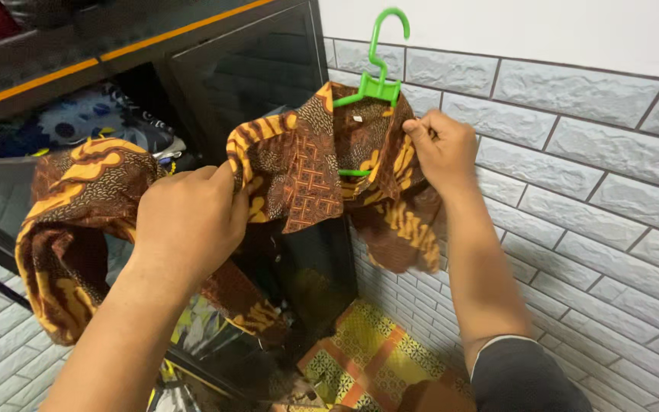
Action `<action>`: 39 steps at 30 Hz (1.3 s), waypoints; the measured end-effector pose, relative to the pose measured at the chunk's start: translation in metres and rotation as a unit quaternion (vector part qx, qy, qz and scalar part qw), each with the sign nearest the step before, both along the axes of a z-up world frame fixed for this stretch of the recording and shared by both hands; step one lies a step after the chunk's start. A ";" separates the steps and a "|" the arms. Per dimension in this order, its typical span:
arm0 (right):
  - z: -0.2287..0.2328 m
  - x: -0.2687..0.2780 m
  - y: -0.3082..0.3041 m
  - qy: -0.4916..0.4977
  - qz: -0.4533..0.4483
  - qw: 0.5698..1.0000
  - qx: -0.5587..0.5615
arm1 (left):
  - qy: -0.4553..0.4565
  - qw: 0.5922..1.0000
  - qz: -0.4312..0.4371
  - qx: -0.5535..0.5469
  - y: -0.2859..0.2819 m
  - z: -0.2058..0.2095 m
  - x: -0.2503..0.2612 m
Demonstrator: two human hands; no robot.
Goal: The person picks up a red t-shirt from a pile on the bed, places it on a hanger, and hangs it in a wardrobe. They then pick up a black polo shirt, place it on a hanger, and hang it in the wardrobe. Finally, they pick up a brown patterned shirt, place it on a hanger, and hang it in the wardrobe.
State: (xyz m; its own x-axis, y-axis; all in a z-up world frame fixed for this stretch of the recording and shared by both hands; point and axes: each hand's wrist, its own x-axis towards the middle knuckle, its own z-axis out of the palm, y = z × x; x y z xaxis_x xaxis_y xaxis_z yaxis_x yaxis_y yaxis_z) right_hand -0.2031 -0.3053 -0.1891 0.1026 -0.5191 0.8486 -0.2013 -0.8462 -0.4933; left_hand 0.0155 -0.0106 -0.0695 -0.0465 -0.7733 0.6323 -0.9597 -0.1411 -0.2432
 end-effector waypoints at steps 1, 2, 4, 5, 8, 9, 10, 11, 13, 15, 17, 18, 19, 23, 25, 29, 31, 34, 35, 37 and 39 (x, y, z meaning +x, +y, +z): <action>-0.007 0.002 0.000 -0.007 0.017 1.000 0.013 | -0.013 1.000 -0.004 -0.008 0.001 0.000 -0.002; -0.013 0.005 0.001 -0.014 0.035 0.999 0.026 | -0.017 1.000 0.015 0.004 0.004 0.001 -0.006; -0.023 0.009 0.001 -0.031 0.057 0.997 0.032 | -0.027 0.998 0.054 0.020 0.009 0.006 -0.014; -0.029 0.012 0.002 -0.038 0.064 0.997 0.028 | -0.022 0.995 0.082 0.044 0.012 0.009 -0.018; -0.044 0.022 0.003 -0.068 0.086 0.993 0.055 | -0.062 0.986 0.138 0.070 0.028 0.022 -0.024; -0.048 0.027 0.003 -0.078 0.096 0.990 0.071 | -0.111 0.983 0.140 0.050 0.037 0.029 -0.022; -0.051 0.030 0.003 -0.087 0.105 0.989 0.060 | -0.161 0.976 0.141 0.031 0.044 0.035 -0.019; -0.053 0.036 0.003 -0.096 0.115 0.987 0.050 | -0.177 0.972 0.153 0.026 0.053 0.041 -0.014; -0.053 0.048 0.006 -0.102 0.131 0.985 0.044 | -0.210 0.961 0.181 0.018 0.073 0.052 -0.004; -0.048 0.063 0.013 -0.094 0.145 0.984 0.051 | -0.153 0.979 0.123 0.049 0.095 0.062 0.008; -0.037 0.079 0.024 -0.096 0.168 0.981 0.035 | -0.083 0.991 0.078 0.070 0.114 0.067 0.020; -0.030 0.087 0.031 -0.098 0.179 0.979 0.027 | -0.043 0.994 0.061 0.077 0.123 0.068 0.026; -0.023 0.096 0.038 -0.107 0.205 0.973 0.018 | -0.003 0.996 0.044 0.081 0.131 0.069 0.031; 0.006 0.127 0.078 -0.117 0.261 0.958 0.034 | -0.004 0.991 0.022 -0.132 0.161 0.079 0.050; 0.021 0.139 0.100 -0.112 0.284 0.951 0.052 | -0.042 0.977 0.022 -0.210 0.179 0.098 0.047; 0.038 0.165 0.147 -0.110 0.359 0.924 0.075 | -0.094 0.970 0.010 -0.224 0.212 0.123 -0.012; 0.037 0.173 0.161 -0.099 0.397 0.908 0.093 | -0.018 0.989 0.003 -0.148 0.216 0.116 -0.053; 0.021 0.193 0.179 -0.059 0.440 0.892 0.086 | 0.307 0.936 0.168 0.032 0.220 0.089 -0.087; 0.015 0.200 0.186 -0.041 0.445 0.892 0.066 | 0.297 0.928 0.213 0.071 0.224 0.078 -0.087; -0.001 0.212 0.204 -0.020 0.457 0.888 0.037 | 0.279 0.919 0.260 0.103 0.244 0.053 -0.082; -0.015 0.221 0.227 -0.014 0.475 0.880 0.018 | 0.260 0.924 0.267 0.088 0.274 0.026 -0.078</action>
State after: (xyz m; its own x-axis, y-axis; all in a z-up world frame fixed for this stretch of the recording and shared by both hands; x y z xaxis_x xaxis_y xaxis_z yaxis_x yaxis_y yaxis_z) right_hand 0.0181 -0.0782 -0.2045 0.4833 -0.2366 0.8429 0.6011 -0.6104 -0.5159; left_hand -0.0622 0.2631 -0.0438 0.6465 -0.6903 0.3248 -0.7576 -0.6310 0.1670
